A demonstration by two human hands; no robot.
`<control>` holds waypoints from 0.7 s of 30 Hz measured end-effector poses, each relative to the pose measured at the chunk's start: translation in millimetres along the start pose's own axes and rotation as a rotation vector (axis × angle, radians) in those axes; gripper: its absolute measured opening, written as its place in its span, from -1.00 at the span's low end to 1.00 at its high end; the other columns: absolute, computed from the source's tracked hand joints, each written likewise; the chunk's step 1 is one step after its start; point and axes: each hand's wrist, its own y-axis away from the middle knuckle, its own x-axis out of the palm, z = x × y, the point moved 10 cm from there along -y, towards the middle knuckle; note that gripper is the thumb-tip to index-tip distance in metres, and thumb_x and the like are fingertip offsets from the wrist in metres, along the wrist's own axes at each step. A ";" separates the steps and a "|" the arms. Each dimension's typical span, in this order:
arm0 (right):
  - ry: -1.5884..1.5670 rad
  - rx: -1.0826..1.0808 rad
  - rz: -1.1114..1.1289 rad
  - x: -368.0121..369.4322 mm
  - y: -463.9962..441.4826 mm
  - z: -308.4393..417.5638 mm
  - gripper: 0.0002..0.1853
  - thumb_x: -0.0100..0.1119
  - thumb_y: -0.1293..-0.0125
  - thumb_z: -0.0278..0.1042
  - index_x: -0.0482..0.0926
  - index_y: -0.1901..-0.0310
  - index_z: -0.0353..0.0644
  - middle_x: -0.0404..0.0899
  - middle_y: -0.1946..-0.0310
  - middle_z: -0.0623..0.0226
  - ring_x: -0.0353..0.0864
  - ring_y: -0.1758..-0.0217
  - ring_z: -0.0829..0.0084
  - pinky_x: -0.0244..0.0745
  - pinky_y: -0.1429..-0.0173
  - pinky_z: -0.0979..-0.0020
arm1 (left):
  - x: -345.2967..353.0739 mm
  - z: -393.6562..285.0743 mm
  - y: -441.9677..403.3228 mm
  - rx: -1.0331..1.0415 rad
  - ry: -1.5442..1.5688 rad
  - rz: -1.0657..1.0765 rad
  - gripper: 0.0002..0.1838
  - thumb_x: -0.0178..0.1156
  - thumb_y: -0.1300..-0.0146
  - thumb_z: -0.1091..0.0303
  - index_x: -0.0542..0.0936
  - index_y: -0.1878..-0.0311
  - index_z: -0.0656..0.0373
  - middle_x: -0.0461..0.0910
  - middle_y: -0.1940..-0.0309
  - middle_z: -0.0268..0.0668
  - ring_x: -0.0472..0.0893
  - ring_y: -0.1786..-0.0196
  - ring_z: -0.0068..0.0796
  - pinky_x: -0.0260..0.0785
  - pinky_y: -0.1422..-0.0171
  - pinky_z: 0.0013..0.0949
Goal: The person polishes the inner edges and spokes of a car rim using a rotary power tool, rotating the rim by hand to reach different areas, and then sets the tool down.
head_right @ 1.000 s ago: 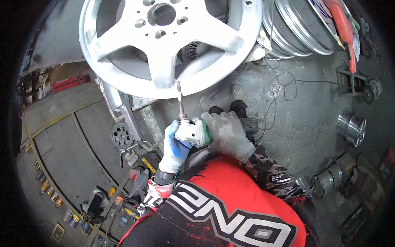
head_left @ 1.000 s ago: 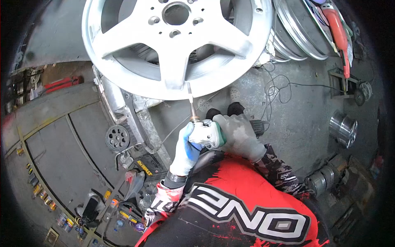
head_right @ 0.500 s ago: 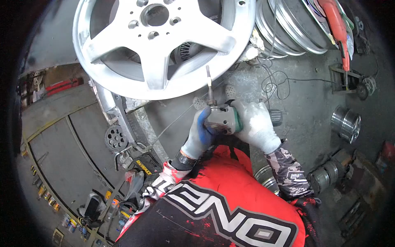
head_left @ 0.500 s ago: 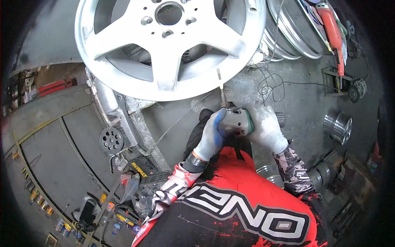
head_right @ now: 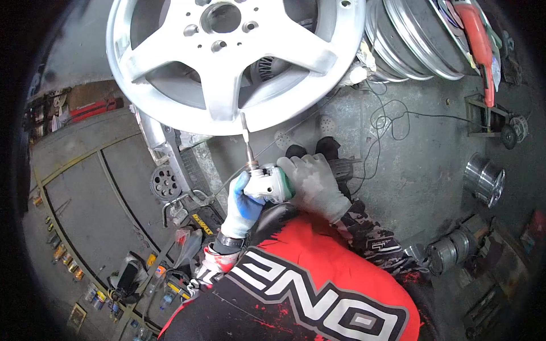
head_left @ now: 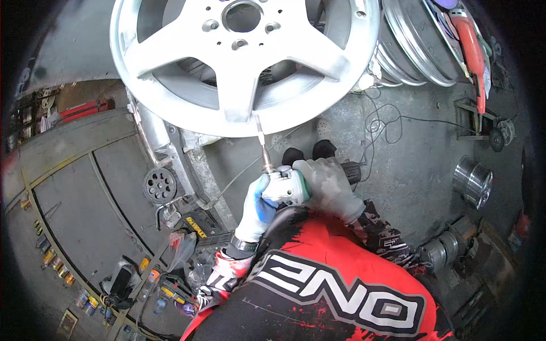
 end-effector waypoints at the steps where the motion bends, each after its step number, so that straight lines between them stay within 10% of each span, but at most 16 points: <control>1: -0.025 -0.004 -0.012 -2.3 2.1 -3.6 -0.38 0.57 0.03 -0.08 0.50 -0.05 -0.02 0.65 0.22 0.26 0.70 0.08 0.12 0.47 -0.03 0.07 | 0.2 1.5 -1.1 0.016 -0.064 -0.017 -0.35 0.14 -0.55 -0.08 0.55 -0.35 0.39 0.70 -0.21 -0.06 0.71 -0.24 -0.19 0.50 -0.43 -0.08; 14: 0.136 0.229 0.022 -54.6 36.2 -57.5 -0.34 0.63 0.05 -0.14 0.57 -0.12 -0.09 0.72 0.09 0.15 0.70 -0.01 0.00 0.49 -0.10 -0.02 | 49.6 75.3 -47.6 -0.191 0.005 0.145 -0.46 -0.03 -0.67 0.05 0.55 -0.38 0.34 0.69 -0.19 -0.12 0.72 -0.18 -0.29 0.58 -0.31 -0.23; 17: 0.088 0.164 0.005 -45.5 28.0 -40.6 -0.37 0.61 0.01 -0.16 0.58 -0.13 -0.06 0.72 0.13 0.17 0.72 0.04 0.04 0.49 -0.08 0.03 | 62.6 24.0 -25.1 0.282 -0.530 0.287 -0.45 -0.04 -0.67 0.04 0.55 -0.39 0.33 0.69 -0.20 -0.12 0.71 -0.19 -0.29 0.58 -0.32 -0.21; 21: -0.026 0.038 -0.117 -22.5 20.6 -22.8 -0.39 0.59 0.03 -0.16 0.56 -0.10 -0.02 0.70 0.18 0.19 0.72 0.04 0.09 0.48 -0.08 0.03 | 27.2 29.8 -13.1 -0.079 -0.027 0.151 -0.42 -0.06 -0.68 0.02 0.52 -0.44 0.32 0.66 -0.25 -0.12 0.68 -0.26 -0.28 0.51 -0.42 -0.17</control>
